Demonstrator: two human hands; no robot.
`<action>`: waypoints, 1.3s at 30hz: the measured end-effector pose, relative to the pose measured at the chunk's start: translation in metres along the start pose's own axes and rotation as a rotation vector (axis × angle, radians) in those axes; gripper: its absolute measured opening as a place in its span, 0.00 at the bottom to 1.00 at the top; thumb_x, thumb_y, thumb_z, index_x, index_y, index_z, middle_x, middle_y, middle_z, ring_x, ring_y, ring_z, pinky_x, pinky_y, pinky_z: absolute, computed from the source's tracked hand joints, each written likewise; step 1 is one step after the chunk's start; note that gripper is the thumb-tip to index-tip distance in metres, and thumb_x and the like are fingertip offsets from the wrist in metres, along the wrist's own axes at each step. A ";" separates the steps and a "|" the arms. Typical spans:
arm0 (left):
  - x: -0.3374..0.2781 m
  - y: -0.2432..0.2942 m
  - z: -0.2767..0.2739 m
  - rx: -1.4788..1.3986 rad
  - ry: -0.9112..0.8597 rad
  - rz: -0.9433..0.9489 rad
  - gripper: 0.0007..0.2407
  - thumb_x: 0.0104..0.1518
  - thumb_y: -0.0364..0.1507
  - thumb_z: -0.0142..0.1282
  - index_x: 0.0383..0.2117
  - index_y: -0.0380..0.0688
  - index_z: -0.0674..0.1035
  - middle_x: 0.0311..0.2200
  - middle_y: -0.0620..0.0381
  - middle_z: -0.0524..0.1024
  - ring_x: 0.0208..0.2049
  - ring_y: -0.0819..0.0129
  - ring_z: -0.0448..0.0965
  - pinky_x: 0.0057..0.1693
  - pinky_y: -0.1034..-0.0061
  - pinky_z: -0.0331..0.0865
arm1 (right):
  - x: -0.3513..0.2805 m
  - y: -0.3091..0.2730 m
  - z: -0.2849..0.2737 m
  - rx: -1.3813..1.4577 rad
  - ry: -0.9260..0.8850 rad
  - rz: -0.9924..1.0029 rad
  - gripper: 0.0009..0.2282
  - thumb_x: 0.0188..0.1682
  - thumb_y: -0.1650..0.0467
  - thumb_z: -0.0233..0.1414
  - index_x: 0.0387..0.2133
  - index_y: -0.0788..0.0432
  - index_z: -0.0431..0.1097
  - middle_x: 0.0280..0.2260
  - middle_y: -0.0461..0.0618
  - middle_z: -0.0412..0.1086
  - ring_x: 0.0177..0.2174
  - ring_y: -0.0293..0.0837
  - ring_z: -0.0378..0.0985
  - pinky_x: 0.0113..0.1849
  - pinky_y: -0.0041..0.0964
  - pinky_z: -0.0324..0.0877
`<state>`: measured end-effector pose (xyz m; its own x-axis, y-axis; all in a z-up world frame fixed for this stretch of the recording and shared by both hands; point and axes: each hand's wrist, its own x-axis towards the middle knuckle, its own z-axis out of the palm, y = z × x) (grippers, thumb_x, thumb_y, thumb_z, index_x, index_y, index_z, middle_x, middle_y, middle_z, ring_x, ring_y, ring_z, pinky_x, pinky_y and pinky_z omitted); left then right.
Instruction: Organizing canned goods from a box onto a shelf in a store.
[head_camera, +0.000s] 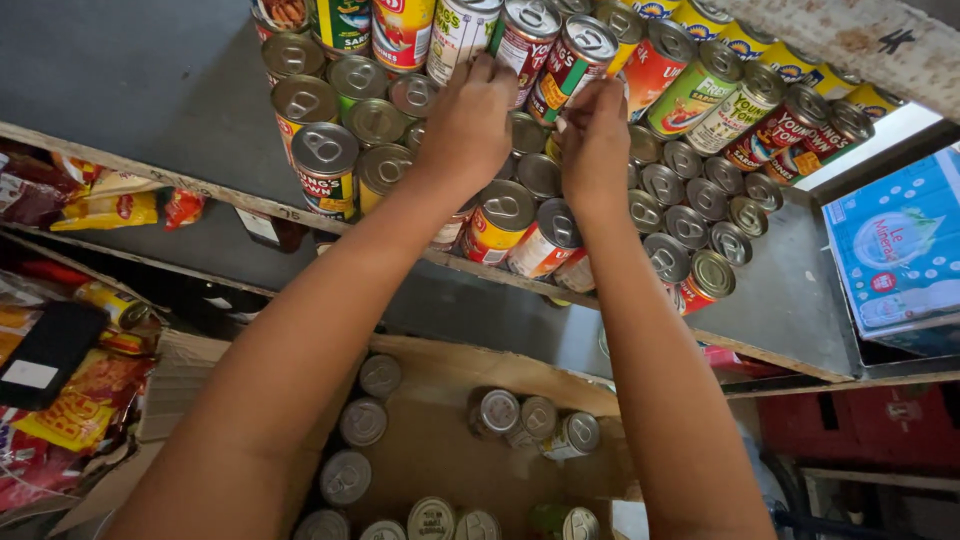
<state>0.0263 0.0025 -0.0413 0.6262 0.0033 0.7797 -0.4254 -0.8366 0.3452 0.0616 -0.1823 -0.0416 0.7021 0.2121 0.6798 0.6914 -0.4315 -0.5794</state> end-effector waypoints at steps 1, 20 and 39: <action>-0.001 0.000 0.001 -0.002 -0.001 0.000 0.09 0.51 0.20 0.56 0.38 0.40 0.76 0.46 0.42 0.74 0.50 0.42 0.73 0.53 0.52 0.70 | -0.001 -0.005 -0.002 -0.002 0.000 0.002 0.16 0.49 0.84 0.54 0.44 0.62 0.55 0.43 0.55 0.65 0.39 0.47 0.80 0.37 0.35 0.79; 0.003 0.030 -0.056 -0.160 0.214 0.174 0.08 0.53 0.18 0.55 0.37 0.41 0.75 0.39 0.48 0.74 0.46 0.46 0.75 0.51 0.54 0.69 | -0.010 -0.045 -0.041 -0.064 0.267 -0.151 0.08 0.53 0.82 0.53 0.42 0.62 0.66 0.40 0.53 0.70 0.38 0.45 0.76 0.41 0.36 0.73; -0.234 0.132 -0.020 -0.370 -0.492 0.421 0.12 0.47 0.26 0.57 0.38 0.38 0.77 0.40 0.46 0.80 0.41 0.51 0.81 0.44 0.57 0.77 | -0.280 -0.112 -0.131 -0.420 -0.399 0.357 0.07 0.52 0.76 0.54 0.43 0.58 0.70 0.37 0.55 0.74 0.35 0.50 0.78 0.36 0.43 0.73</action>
<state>-0.1893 -0.0979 -0.1675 0.5446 -0.5949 0.5912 -0.8318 -0.4733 0.2899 -0.2353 -0.3083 -0.1083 0.9397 0.2662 0.2145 0.3376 -0.8217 -0.4593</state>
